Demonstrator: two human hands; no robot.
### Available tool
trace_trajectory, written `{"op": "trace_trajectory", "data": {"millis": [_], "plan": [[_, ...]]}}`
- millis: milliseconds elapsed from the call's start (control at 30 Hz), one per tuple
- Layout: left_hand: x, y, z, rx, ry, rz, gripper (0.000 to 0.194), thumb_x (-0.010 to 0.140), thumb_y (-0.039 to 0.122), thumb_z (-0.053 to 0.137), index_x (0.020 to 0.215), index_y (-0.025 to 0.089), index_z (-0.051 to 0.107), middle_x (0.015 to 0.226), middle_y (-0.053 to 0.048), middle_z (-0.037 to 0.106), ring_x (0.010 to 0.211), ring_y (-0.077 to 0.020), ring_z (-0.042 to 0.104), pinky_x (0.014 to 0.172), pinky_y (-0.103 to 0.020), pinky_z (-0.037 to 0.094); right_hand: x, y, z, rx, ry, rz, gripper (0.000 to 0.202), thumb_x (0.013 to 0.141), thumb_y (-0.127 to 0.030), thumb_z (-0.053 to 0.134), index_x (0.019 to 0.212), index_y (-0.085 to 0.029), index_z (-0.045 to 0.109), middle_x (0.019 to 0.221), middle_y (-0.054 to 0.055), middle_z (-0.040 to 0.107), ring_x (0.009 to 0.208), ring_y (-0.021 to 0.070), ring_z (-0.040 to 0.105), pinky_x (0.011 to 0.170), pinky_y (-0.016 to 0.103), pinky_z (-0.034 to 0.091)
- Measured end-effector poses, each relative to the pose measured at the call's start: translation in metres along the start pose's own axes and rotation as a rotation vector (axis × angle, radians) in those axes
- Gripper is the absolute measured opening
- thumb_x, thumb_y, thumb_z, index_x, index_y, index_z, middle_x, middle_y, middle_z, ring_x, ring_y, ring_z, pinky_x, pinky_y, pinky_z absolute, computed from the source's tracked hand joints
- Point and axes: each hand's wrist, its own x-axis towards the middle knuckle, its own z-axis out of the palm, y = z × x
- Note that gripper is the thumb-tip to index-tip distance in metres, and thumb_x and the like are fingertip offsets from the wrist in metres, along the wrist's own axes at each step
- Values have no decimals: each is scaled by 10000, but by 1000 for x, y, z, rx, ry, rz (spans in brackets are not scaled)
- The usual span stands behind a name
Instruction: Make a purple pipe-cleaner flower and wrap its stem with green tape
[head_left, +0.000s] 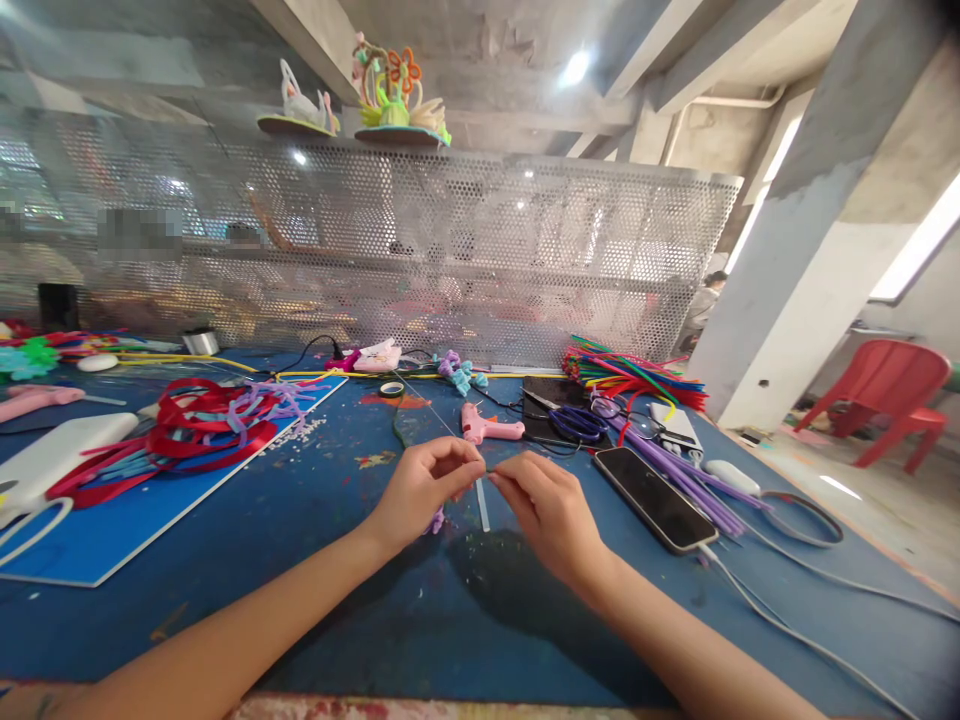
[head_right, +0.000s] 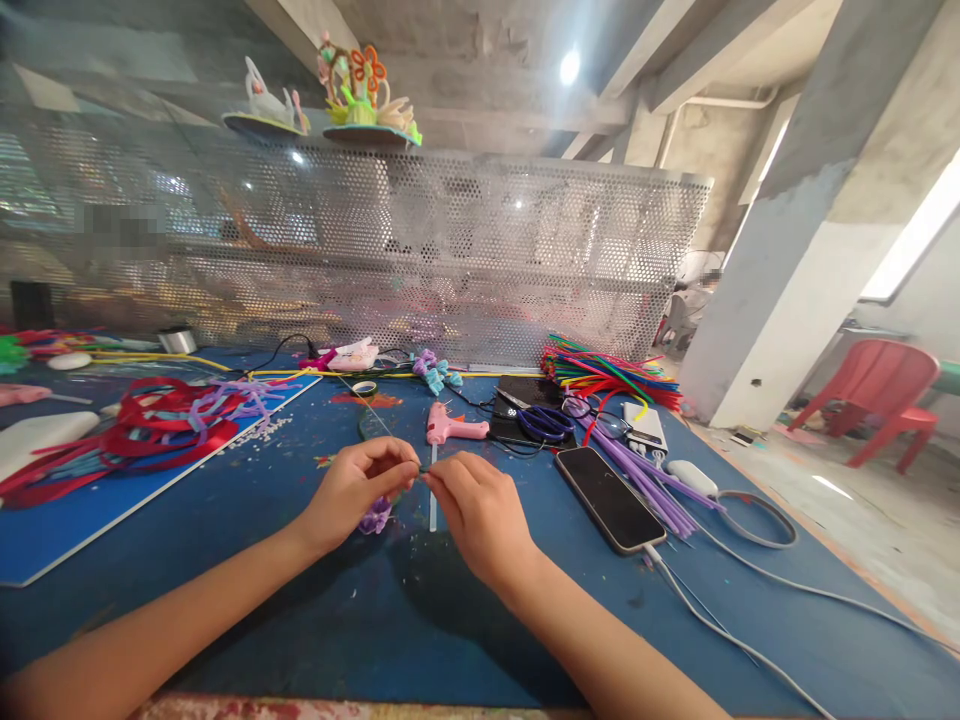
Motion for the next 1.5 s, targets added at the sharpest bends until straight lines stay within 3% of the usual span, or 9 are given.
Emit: {"op": "trace_trajectory", "data": {"millis": [200, 300, 400, 567, 667, 767, 1000, 1167, 1500], "plan": [[-3, 5, -5, 98, -21, 133, 155, 789, 321, 655, 750, 175, 616, 630, 29, 565, 511, -88, 455, 479, -193, 356, 7, -13, 4, 1162, -323, 786, 257, 840, -402, 545, 723, -184, 477, 577, -50, 425, 415, 57, 345, 363, 164, 274], [-4, 6, -5, 166, -22, 155, 160, 808, 317, 634, 735, 175, 618, 643, 23, 579, 524, -92, 471, 488, -191, 368, 7, -11, 6, 1373, -377, 927, 279, 807, -424, 582, 734, -184, 460, 556, -75, 379, 391, 36, 259, 339, 140, 190], [-5, 4, -2, 209, 36, 105, 167, 801, 329, 635, 743, 172, 627, 618, 23, 566, 508, -94, 463, 473, -193, 362, 4, -2, 9, 938, -263, 759, 313, 816, -463, 574, 724, -169, 527, 551, -43, 467, 412, 63, 372, 367, 172, 298], [-2, -3, 2, 146, 68, -24, 231, 758, 377, 665, 723, 152, 625, 556, 33, 524, 455, -85, 417, 442, -200, 333, -3, 10, 10, -42, -14, 63, 130, 871, -271, 570, 787, -180, 610, 676, 19, 603, 613, 124, 538, 580, 228, 414], [1, -7, 1, 38, 98, -94, 277, 739, 412, 675, 712, 142, 617, 563, 24, 532, 459, -84, 419, 445, -201, 324, -2, 8, 4, -310, -13, -207, 176, 926, -189, 467, 838, -168, 618, 727, 55, 631, 686, 149, 564, 634, 248, 422], [3, -9, 0, -38, 111, -121, 292, 741, 423, 673, 725, 137, 620, 604, 9, 554, 475, -84, 427, 452, -198, 308, 1, 3, -5, -444, -15, -330, 227, 928, -130, 417, 856, -172, 629, 745, 62, 643, 687, 156, 544, 612, 260, 408], [4, -8, 0, -97, 83, -108, 276, 723, 407, 701, 767, 145, 624, 617, 13, 540, 534, -103, 470, 506, -206, 362, 2, 2, -11, -511, 73, -353, 208, 917, -148, 462, 842, -205, 648, 740, 36, 668, 665, 145, 535, 583, 270, 371], [4, -5, 0, -79, 74, -25, 221, 692, 324, 740, 806, 154, 654, 650, 10, 581, 595, -111, 516, 537, -203, 407, 2, 2, -7, -378, 121, -185, 130, 912, -218, 516, 853, -184, 627, 781, 41, 671, 709, 143, 570, 635, 251, 395], [2, 0, 0, -12, 118, 58, 201, 672, 292, 747, 817, 182, 662, 799, -21, 665, 730, -159, 600, 653, -242, 474, 1, 0, 1, 15, 32, 142, 169, 932, -257, 431, 822, -203, 547, 769, 19, 561, 673, 134, 516, 595, 227, 386]]}}
